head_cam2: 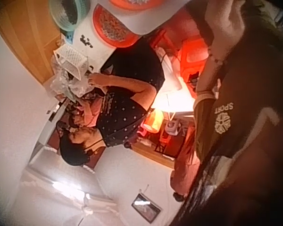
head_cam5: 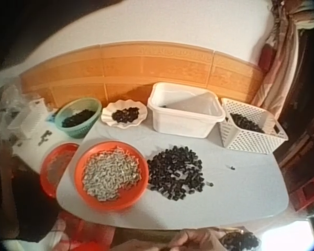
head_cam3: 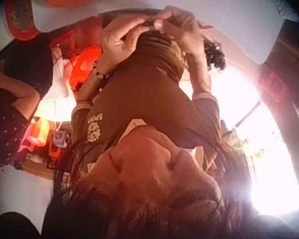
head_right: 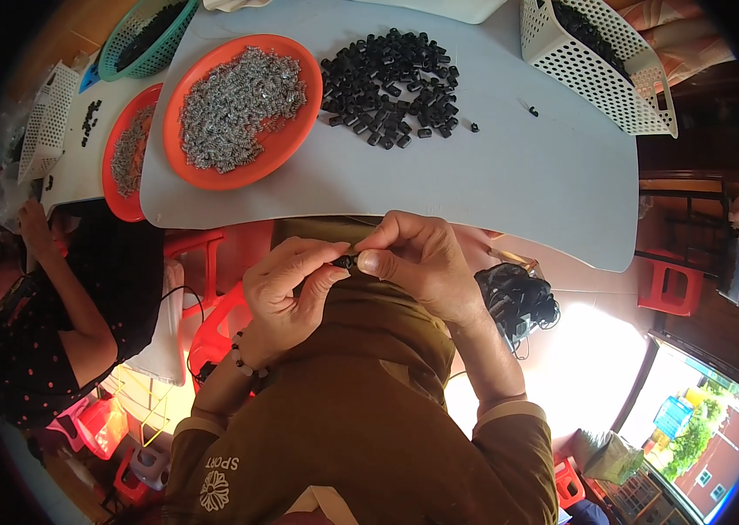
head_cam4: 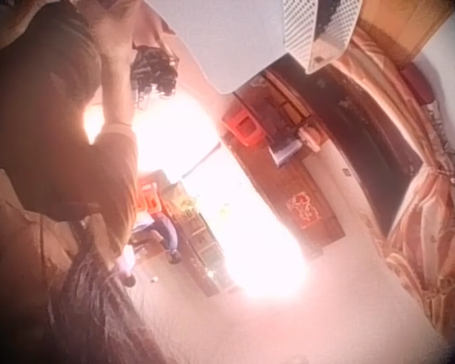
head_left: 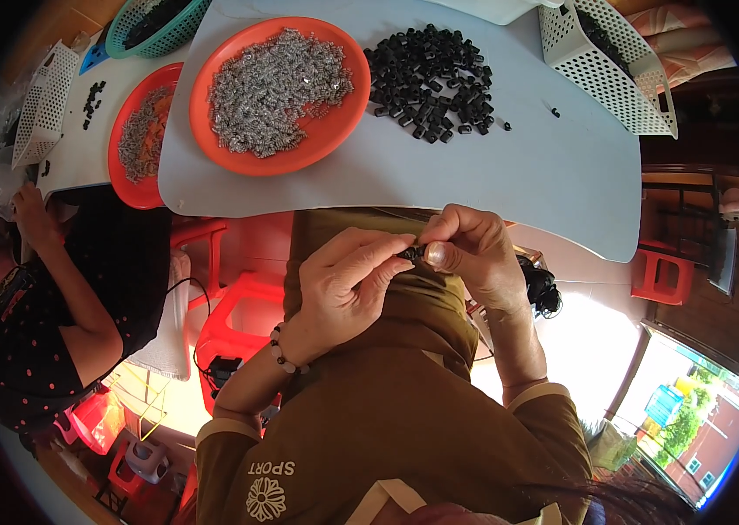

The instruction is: The person picks up small metal springs from a tray and black plastic components from the table, inserting the springs into the components by hand.

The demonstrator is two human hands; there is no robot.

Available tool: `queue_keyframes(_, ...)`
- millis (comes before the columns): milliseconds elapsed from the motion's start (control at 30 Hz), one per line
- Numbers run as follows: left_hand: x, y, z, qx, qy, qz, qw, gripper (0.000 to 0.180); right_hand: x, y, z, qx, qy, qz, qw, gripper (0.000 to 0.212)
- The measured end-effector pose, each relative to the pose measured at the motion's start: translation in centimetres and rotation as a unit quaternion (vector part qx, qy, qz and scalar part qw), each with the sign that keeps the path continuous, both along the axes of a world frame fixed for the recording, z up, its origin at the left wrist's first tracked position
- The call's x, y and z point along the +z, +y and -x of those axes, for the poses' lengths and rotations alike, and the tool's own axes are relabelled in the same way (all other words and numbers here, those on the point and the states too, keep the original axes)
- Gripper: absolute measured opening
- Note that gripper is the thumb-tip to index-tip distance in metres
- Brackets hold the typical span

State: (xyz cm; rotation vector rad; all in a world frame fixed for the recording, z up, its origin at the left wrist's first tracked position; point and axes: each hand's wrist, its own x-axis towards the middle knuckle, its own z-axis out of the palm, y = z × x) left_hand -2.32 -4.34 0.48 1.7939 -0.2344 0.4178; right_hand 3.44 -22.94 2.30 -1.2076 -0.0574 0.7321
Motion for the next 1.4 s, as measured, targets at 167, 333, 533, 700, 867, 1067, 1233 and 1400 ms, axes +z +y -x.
queue_keyframes(167,-0.1,0.0,0.0,0.005,0.007,-0.003,1.0,0.022,-0.1,0.0,0.1,-0.003,0.003,-0.022,1.0,0.01)
queue_keyframes(333,-0.3,0.1,-0.1,-0.002,0.004,-0.006,1.0,0.022,0.5,0.1,0.3,0.005,-0.002,-0.001,1.0,0.01)
queue_keyframes(533,-0.4,-0.3,0.2,0.0,0.013,0.0,1.0,0.021,0.8,0.6,0.7,-0.018,0.005,0.037,0.999,0.011)
queue_keyframes(700,-0.8,-0.3,0.4,0.003,-0.014,-0.008,1.0,0.025,0.8,0.6,1.0,-0.019,-0.014,0.069,0.997,0.011)
queue_keyframes(867,-0.3,-0.2,0.7,-0.006,-0.065,-0.092,0.994,0.026,0.6,0.3,0.7,0.014,-0.03,0.077,0.997,0.011)
queue_keyframes(1067,-0.4,-0.8,0.8,0.011,-0.097,-0.102,0.99,0.03,0.8,0.3,0.9,0.014,-0.032,0.065,0.997,0.011)
queue_keyframes(1233,-1.1,-0.8,1.0,-0.003,-0.101,-0.119,0.988,0.042,0.3,0.1,0.7,0.016,-0.024,0.086,0.996,0.012)
queue_keyframes(1400,-0.6,-0.7,0.9,0.005,-0.113,-0.117,0.987,0.025,-1.8,-0.4,0.4,0.047,0.078,-0.061,0.994,0.025)
